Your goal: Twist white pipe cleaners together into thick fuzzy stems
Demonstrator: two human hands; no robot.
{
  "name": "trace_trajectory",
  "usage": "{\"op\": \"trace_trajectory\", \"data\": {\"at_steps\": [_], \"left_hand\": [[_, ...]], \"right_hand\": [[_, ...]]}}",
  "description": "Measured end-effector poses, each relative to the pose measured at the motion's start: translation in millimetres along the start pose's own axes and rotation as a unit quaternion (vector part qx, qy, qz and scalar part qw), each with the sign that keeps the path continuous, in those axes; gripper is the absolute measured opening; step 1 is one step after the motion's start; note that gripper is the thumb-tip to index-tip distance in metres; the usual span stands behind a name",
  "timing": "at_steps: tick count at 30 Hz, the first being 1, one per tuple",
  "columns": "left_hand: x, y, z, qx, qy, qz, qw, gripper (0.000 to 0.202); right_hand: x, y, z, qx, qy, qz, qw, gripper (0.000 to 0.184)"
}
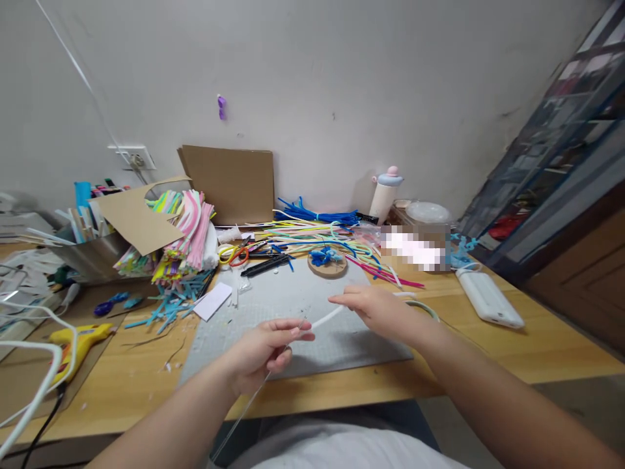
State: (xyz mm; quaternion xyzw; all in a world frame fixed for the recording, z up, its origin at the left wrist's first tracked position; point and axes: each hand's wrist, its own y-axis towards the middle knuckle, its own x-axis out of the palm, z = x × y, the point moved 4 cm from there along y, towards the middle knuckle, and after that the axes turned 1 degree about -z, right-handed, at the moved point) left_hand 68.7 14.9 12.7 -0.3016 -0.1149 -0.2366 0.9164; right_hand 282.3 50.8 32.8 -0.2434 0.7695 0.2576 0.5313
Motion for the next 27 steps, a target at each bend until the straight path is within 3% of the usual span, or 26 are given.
{"op": "trace_trajectory", "data": {"at_steps": [6, 12, 17, 19, 21, 24, 27], "left_hand": [[4.1, 1.5, -3.7, 0.005, -0.01, 0.0, 1.0, 0.023], [-0.4, 22.3, 6.5, 0.045, -0.031, 0.002, 0.999, 0.021], [-10.1, 32.9, 24.3, 0.068, -0.008, 0.036, 0.997, 0.017], [-9.3, 33.6, 30.4, 0.074, 0.01, 0.033, 0.997, 0.018], [-5.3, 34.0, 35.5, 0.076, 0.042, 0.016, 0.996, 0.022], [0.2, 35.8, 41.5, 0.07, 0.106, 0.006, 0.992, 0.028], [1.5, 38.6, 45.5, 0.066, 0.151, 0.009, 0.986, 0.032]], "right_hand": [[0.9, 1.3, -7.1, 0.01, -0.004, 0.002, 1.0, 0.042], [11.9, 21.9, -32.1, -0.021, 0.136, 0.01, 0.99, 0.023], [6.0, 40.5, -5.4, 0.055, 0.167, 0.085, 0.981, 0.018], [4.2, 44.6, 7.9, 0.12, 0.299, 0.102, 0.941, 0.021], [9.3, 48.0, 12.4, 0.166, 0.46, 0.081, 0.868, 0.026], [20.1, 52.1, 6.2, 0.169, 0.619, 0.044, 0.766, 0.032], [27.0, 52.0, 3.0, 0.164, 0.692, 0.059, 0.701, 0.029]]}}
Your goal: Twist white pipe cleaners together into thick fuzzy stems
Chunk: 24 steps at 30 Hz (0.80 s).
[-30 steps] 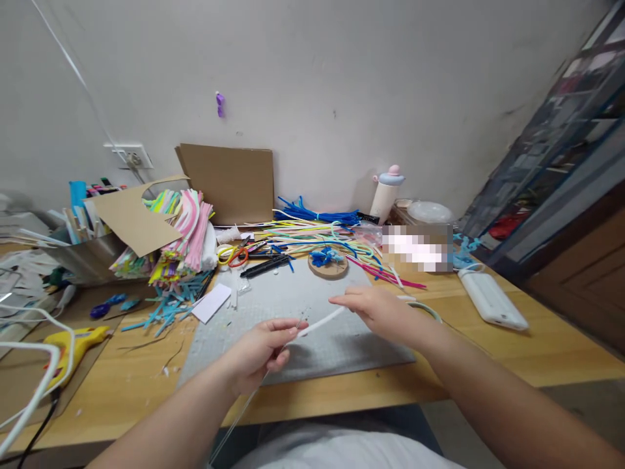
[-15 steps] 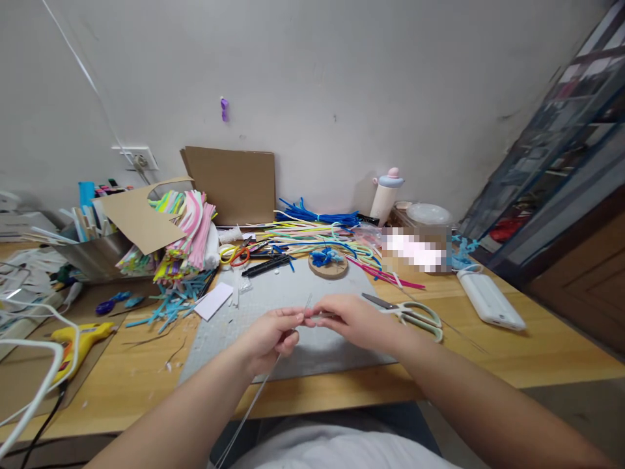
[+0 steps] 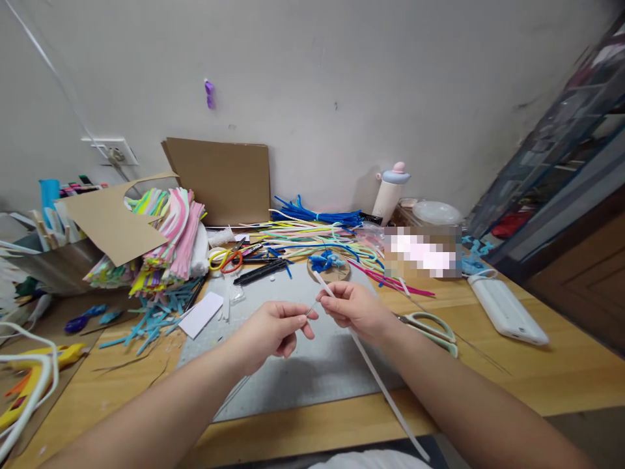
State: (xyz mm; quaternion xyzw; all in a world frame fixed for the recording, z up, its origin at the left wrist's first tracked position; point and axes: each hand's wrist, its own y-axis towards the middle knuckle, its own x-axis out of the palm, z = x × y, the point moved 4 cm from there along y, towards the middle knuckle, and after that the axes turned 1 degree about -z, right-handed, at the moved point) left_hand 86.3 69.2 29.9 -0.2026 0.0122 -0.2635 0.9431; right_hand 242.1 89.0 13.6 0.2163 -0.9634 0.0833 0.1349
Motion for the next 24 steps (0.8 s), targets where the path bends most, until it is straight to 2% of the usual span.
{"op": "trace_trajectory", "data": {"at_steps": [5, 12, 20, 24], "left_hand": [[0.6, 0.5, 1.6, -0.007, 0.032, -0.013, 0.999, 0.031], [4.4, 0.6, 0.6, 0.001, 0.052, -0.026, 0.998, 0.026], [4.6, 3.4, -1.9, -0.009, 0.054, -0.032, 0.998, 0.026], [5.0, 6.5, -2.8, -0.013, 0.048, -0.024, 0.998, 0.026]], "right_hand": [[0.9, -3.9, 8.9, 0.054, 0.114, -0.047, 0.991, 0.024], [2.0, -9.2, 18.6, 0.13, 0.226, -0.09, 0.961, 0.02], [0.8, -9.9, 22.2, 0.129, 0.227, -0.1, 0.96, 0.017], [-0.8, -9.1, 17.6, 0.067, 0.166, -0.065, 0.982, 0.019]]}}
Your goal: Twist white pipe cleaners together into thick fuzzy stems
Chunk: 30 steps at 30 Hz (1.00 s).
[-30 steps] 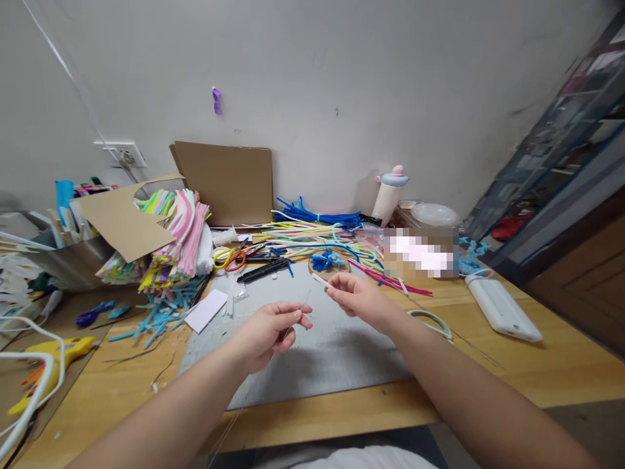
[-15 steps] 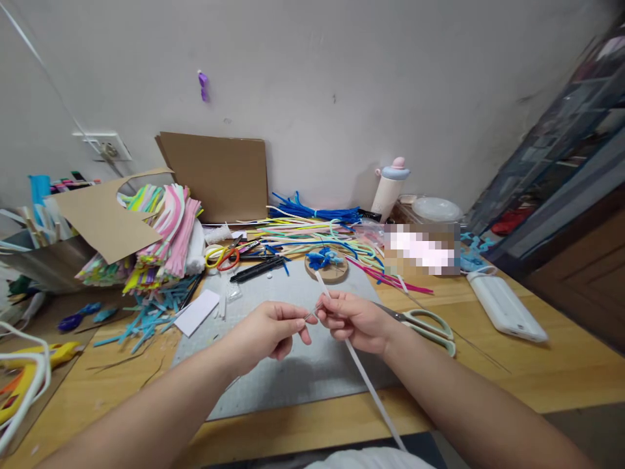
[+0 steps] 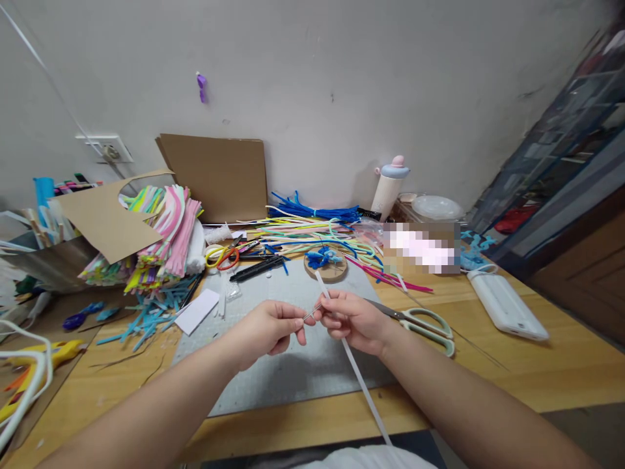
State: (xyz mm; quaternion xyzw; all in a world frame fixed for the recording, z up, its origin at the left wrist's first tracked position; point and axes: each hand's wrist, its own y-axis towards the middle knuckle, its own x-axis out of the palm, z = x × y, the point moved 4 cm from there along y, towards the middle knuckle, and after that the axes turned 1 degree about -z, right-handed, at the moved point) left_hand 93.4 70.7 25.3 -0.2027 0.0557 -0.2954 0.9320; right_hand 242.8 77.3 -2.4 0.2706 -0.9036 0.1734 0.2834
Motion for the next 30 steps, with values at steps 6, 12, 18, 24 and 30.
{"op": "trace_trajectory", "data": {"at_steps": [6, 12, 18, 24, 30], "left_hand": [[3.3, 1.0, -8.2, -0.01, -0.011, 0.0, 1.0, 0.026], [8.9, 2.0, -20.6, -0.033, -0.066, 0.027, 0.997, 0.026], [8.2, 5.6, -32.8, -0.029, -0.073, 0.046, 0.996, 0.031], [4.6, -11.4, -35.3, -0.027, -0.025, 0.135, 0.99, 0.029], [6.2, -32.1, -36.4, -0.019, -0.018, 0.158, 0.987, 0.034]], "right_hand": [[-2.6, 2.3, -2.0, -0.089, -0.187, 0.06, 0.976, 0.024], [-1.7, 4.0, 6.7, -0.09, -0.275, 0.09, 0.953, 0.024], [0.0, 5.6, 11.7, -0.08, -0.32, 0.082, 0.94, 0.025], [6.7, -5.8, -5.9, -0.157, -0.41, 0.051, 0.897, 0.025], [29.1, -25.4, -15.9, -0.199, -0.595, -0.013, 0.779, 0.026]]}}
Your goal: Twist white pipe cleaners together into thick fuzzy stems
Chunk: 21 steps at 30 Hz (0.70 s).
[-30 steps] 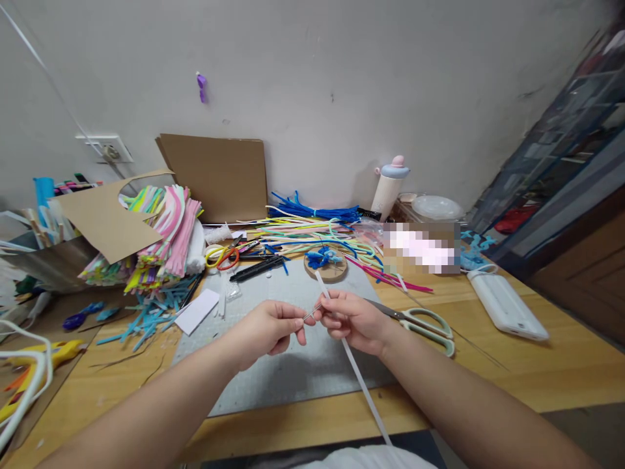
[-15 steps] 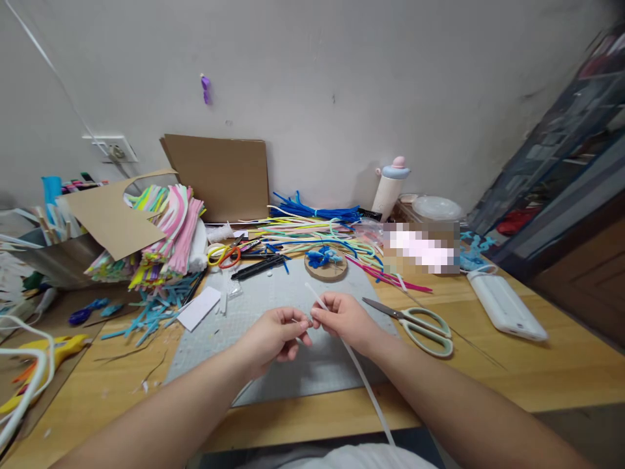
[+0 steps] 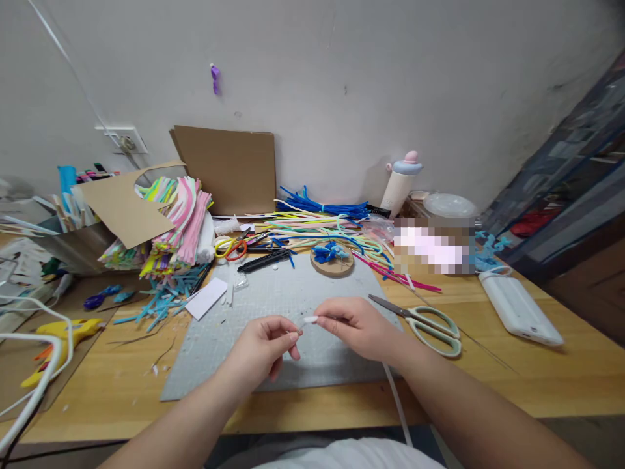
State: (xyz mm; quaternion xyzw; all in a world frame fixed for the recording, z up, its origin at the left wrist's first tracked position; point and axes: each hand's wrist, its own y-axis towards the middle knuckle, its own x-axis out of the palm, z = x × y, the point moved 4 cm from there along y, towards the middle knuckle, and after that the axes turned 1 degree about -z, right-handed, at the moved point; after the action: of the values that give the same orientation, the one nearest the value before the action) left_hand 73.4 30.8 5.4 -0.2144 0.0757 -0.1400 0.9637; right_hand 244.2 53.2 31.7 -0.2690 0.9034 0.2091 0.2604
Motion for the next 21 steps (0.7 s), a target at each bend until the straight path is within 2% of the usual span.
{"op": "trace_trajectory", "data": {"at_steps": [3, 5, 11, 21], "left_hand": [[-1.5, -7.0, -4.2, -0.006, 0.017, -0.003, 1.0, 0.035], [-2.2, -10.1, -7.1, -0.009, 0.026, -0.001, 1.0, 0.033], [-3.1, -12.9, -13.5, -0.002, 0.066, -0.005, 0.998, 0.027], [-2.3, -13.3, -14.8, 0.001, 0.107, -0.007, 0.994, 0.025]], "right_hand": [[8.4, -4.0, -8.6, -0.063, -0.124, -0.007, 0.99, 0.021], [14.4, -6.1, -9.9, -0.084, -0.161, 0.0, 0.983, 0.02], [24.3, -9.4, -13.1, -0.114, -0.21, -0.033, 0.971, 0.019], [25.9, -7.3, -10.6, -0.098, -0.199, -0.003, 0.975, 0.015]]}}
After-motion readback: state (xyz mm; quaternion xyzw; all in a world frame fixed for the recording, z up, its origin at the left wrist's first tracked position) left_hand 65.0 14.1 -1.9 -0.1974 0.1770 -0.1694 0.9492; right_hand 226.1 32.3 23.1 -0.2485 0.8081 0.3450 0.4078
